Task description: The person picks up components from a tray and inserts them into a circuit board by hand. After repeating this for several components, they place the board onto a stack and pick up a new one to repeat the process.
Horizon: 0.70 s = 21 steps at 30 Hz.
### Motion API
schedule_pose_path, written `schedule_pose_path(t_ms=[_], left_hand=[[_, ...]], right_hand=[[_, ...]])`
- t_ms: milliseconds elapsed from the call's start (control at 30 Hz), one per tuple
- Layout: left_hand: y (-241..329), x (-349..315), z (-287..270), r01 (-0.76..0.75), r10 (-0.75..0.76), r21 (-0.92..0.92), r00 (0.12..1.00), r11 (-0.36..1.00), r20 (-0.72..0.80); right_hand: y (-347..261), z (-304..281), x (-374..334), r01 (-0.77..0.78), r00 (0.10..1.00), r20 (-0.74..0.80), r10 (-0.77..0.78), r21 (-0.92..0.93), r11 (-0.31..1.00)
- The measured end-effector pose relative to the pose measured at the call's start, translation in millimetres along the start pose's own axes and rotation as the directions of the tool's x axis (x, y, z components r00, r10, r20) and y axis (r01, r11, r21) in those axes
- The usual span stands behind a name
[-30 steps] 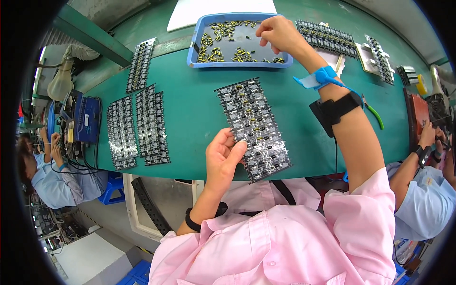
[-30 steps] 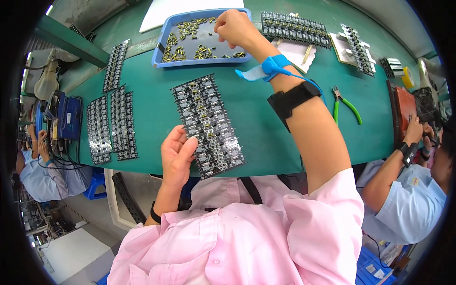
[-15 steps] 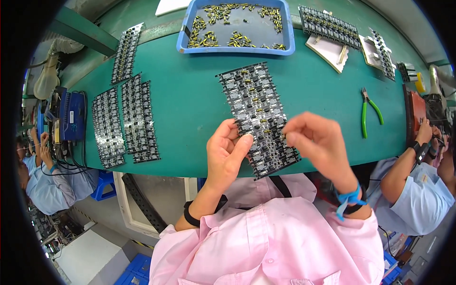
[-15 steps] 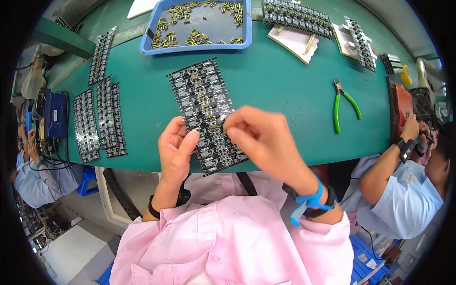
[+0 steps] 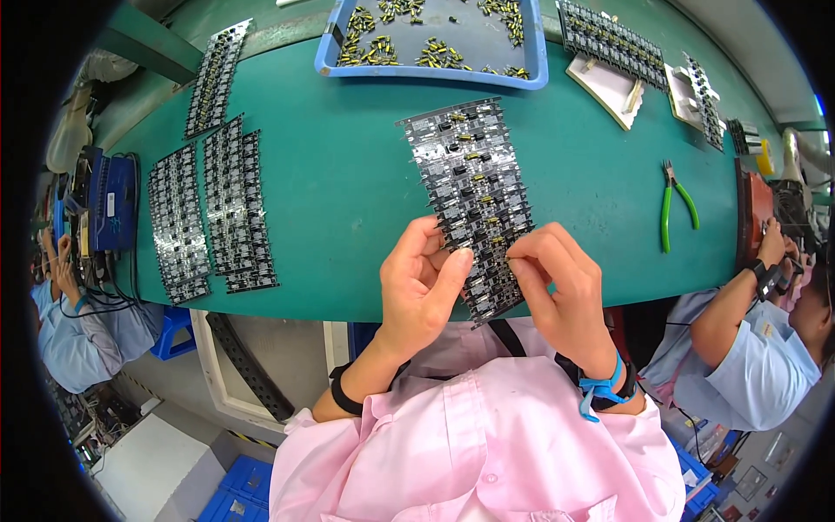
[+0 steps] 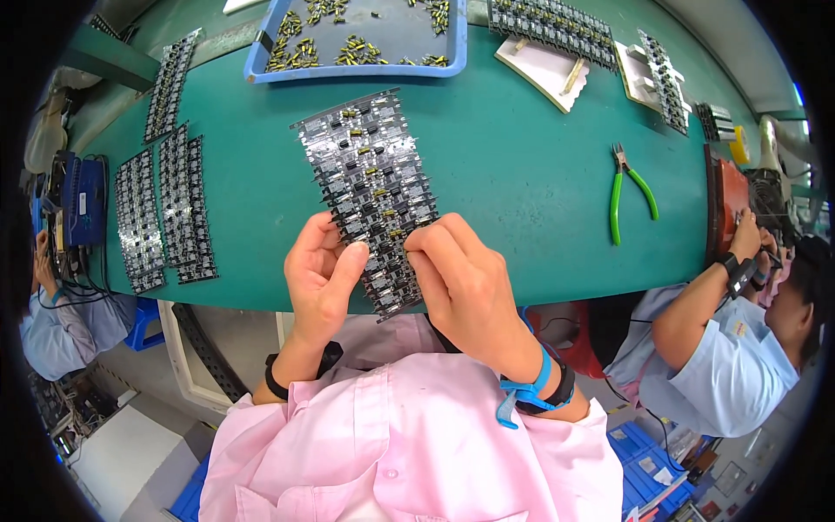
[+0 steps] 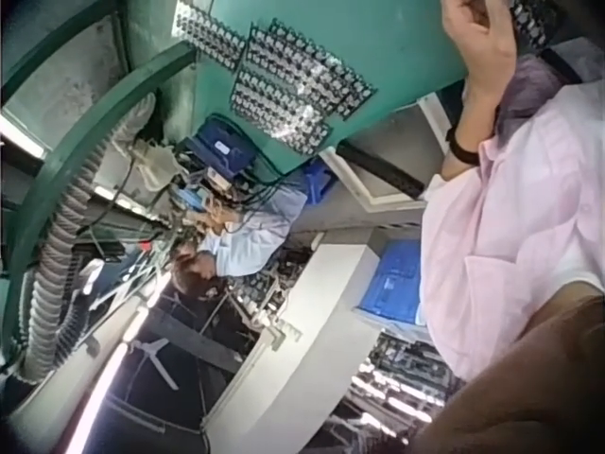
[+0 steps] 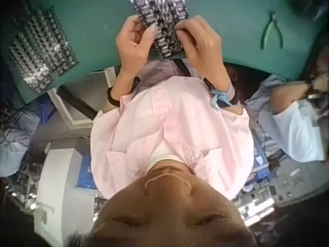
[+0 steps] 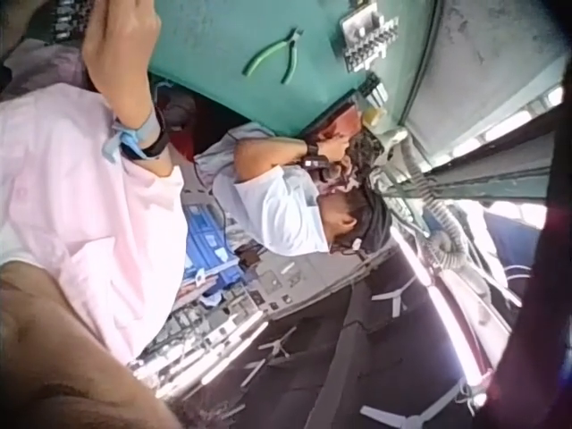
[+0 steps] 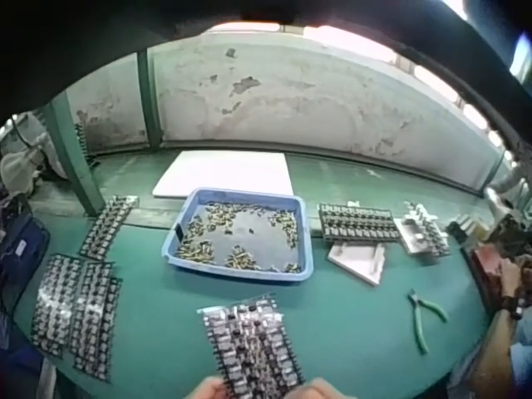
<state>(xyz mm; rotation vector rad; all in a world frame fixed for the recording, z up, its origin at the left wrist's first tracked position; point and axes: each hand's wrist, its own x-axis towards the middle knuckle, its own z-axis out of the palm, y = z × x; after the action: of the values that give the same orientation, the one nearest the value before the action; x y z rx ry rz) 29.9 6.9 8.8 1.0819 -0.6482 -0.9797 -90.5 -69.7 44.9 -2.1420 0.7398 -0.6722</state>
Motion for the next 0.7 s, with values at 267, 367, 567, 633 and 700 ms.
schedule_pose_path(t_ms=[267,367,567,633,700], left_hand=[[-0.8,-2.0,-1.4,-0.006,0.006,0.001,1.0,1.0,0.012],[-1.3,-2.0,-1.6,-0.017,0.017,0.006,1.0,1.0,0.023],[-1.2,-1.3,-0.9,-0.017,0.017,-0.003,1.0,1.0,0.016],[-0.7,-2.1,-1.0,-0.013,0.013,-0.002,1.0,1.0,0.016],[-0.5,-2.8,-1.2,-0.004,0.004,0.0,1.0,1.0,0.021]], right_hand=[[-0.1,1.4,0.6,-0.003,1.0,-0.019,0.002,-0.011,1.0],[-0.7,1.7,0.7,-0.003,1.0,-0.021,0.003,-0.005,1.0],[1.4,3.4,0.1,0.007,0.999,-0.051,-0.006,0.009,1.0],[1.3,4.1,-0.2,0.003,0.998,-0.058,-0.002,0.014,1.0],[1.0,4.9,-0.3,0.0,0.998,-0.064,0.0,0.003,1.0]])
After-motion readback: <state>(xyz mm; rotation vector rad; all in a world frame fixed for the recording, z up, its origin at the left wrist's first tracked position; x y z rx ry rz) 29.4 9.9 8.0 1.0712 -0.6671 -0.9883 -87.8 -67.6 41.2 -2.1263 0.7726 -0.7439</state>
